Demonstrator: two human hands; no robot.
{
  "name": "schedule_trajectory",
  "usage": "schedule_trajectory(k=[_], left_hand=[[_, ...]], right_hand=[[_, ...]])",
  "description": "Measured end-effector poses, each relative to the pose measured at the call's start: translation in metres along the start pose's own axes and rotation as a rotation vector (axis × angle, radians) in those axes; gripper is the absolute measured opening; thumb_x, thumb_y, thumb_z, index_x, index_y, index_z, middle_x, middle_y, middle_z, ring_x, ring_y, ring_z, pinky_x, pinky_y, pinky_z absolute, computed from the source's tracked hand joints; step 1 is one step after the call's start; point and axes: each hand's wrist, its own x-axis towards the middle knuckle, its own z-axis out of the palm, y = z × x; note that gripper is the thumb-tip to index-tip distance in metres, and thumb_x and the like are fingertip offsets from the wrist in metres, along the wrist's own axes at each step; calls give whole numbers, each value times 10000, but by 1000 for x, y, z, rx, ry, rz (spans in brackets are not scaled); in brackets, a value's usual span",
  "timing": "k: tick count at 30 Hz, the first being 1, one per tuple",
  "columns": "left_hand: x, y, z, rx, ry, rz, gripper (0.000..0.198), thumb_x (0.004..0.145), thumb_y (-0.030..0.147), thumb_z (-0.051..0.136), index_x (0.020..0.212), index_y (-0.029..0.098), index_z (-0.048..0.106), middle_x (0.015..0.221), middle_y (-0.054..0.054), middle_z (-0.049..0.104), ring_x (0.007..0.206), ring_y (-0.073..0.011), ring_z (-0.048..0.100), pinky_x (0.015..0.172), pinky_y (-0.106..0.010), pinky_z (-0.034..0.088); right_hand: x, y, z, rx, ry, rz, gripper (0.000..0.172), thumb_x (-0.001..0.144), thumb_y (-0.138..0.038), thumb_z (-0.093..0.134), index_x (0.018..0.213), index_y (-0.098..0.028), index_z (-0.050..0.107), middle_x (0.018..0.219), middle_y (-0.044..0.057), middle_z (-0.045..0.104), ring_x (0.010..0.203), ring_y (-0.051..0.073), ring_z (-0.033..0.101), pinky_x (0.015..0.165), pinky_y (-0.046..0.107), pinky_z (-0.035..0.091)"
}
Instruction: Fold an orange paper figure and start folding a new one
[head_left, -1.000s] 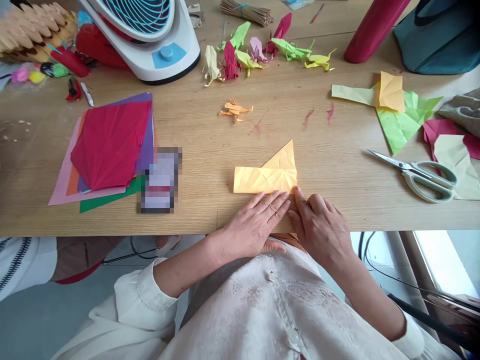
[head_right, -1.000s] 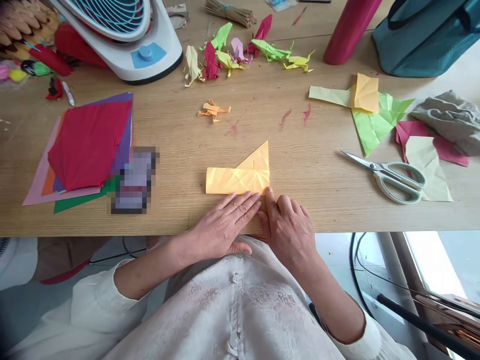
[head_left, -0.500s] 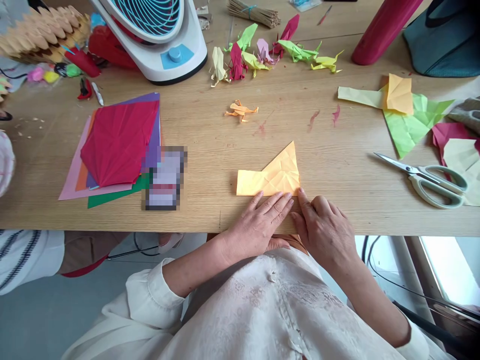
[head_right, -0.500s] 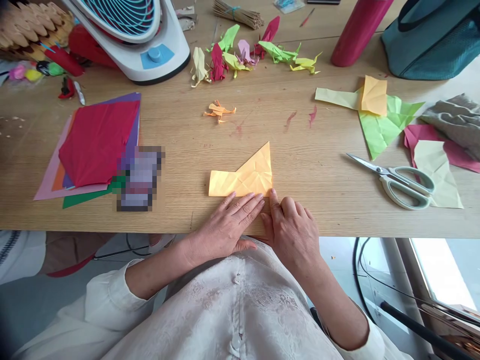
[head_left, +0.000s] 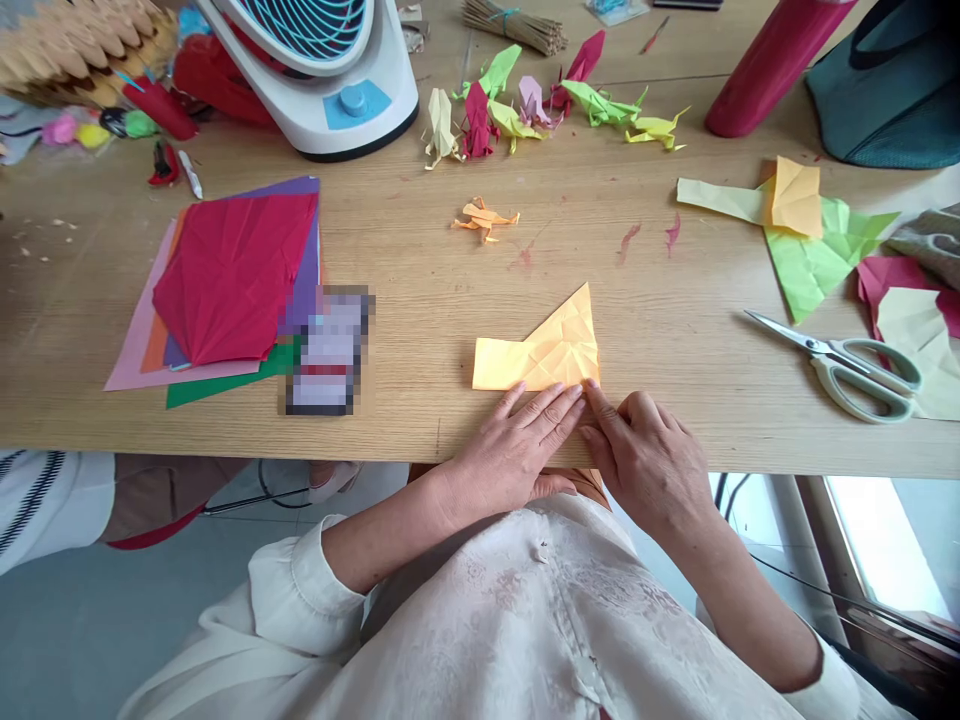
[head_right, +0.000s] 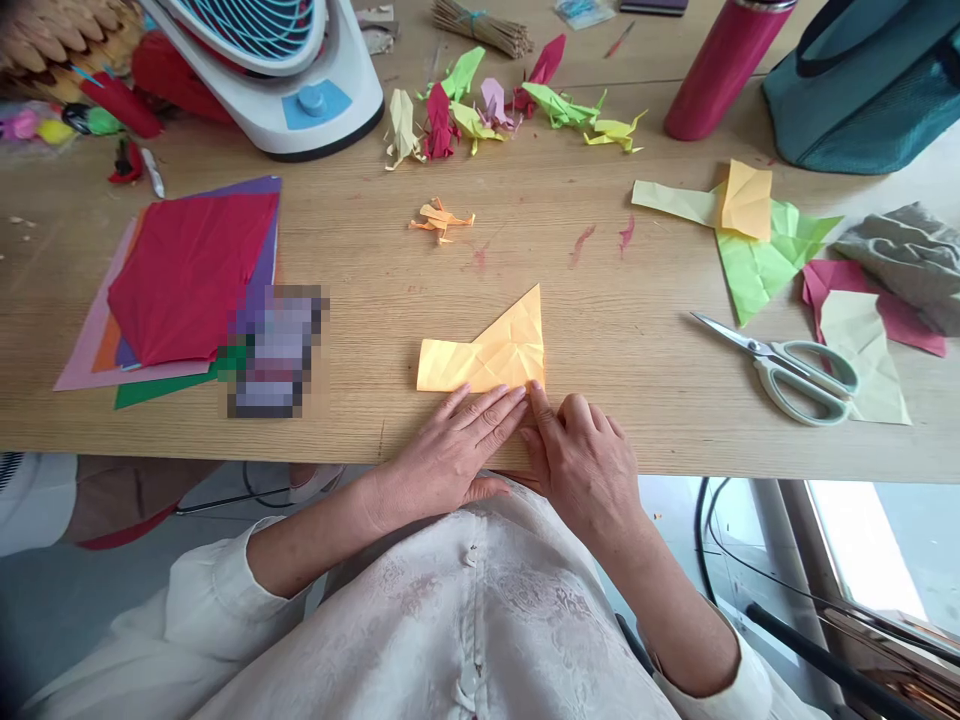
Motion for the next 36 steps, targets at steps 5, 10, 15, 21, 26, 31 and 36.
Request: schedule_trajectory(k=[5, 10, 15, 21, 26, 31, 36], left_hand=[[-1, 3, -2, -6, -10, -57, 859, 985, 642, 356, 1591, 53, 202, 1683, -128, 181, 1556, -280, 172, 1261, -466, 153], [-3, 6, 1, -15, -18, -139, 925, 954, 678, 400, 1579, 20, 222, 1673, -174, 177, 1556, -319, 166, 1261, -451, 147], [-7, 5, 7, -25, -6, -179, 976, 937, 700, 408, 1568, -17, 208, 1662, -227, 164, 1559, -335, 137, 1263, -454, 139], [-11, 1, 6, -69, -19, -188, 998, 918, 707, 448, 1568, -9, 202, 1663, -229, 151, 1562, -338, 111, 1263, -457, 136], [-12, -1, 5, -73, -36, -179, 1004, 919, 705, 447, 1574, -10, 184, 1670, -222, 124, 1563, -342, 105, 1264, -458, 115], [-16, -6, 4, -80, -43, -156, 990, 922, 710, 437, 1583, 20, 178, 1675, -207, 116, 1565, -332, 102, 1256, -475, 120], [-19, -7, 4, -73, -43, -181, 986, 913, 709, 464, 1587, 44, 190, 1679, -194, 124, 1563, -335, 114, 1253, -477, 107]], right_hand=[[-1, 0, 0, -13, 14, -6, 467, 1045, -358, 411, 1434, -138, 547, 860, 67, 552, 742, 202, 514, 659, 319, 381], [-1, 0, 0, -24, 31, -3, 453, 1037, -362, 438, 1406, -139, 578, 846, 60, 544, 707, 193, 505, 625, 320, 363], [0, 0, 0, -26, 28, 0, 444, 1032, -351, 457, 1407, -145, 576, 835, 52, 537, 672, 183, 487, 600, 321, 343], [-1, 1, 0, -24, 30, 7, 439, 1032, -346, 458, 1406, -149, 574, 833, 51, 546, 677, 184, 499, 600, 322, 342], [-1, 0, 0, -28, 27, 6, 430, 1033, -342, 456, 1395, -147, 581, 840, 57, 561, 686, 187, 514, 606, 317, 347], [-1, 1, 0, -33, 26, 4, 430, 1034, -340, 452, 1395, -147, 584, 833, 54, 556, 676, 185, 509, 604, 316, 340], [-1, 1, 0, -28, 21, 5, 439, 1036, -355, 445, 1398, -148, 582, 840, 52, 556, 675, 186, 506, 603, 317, 337]])
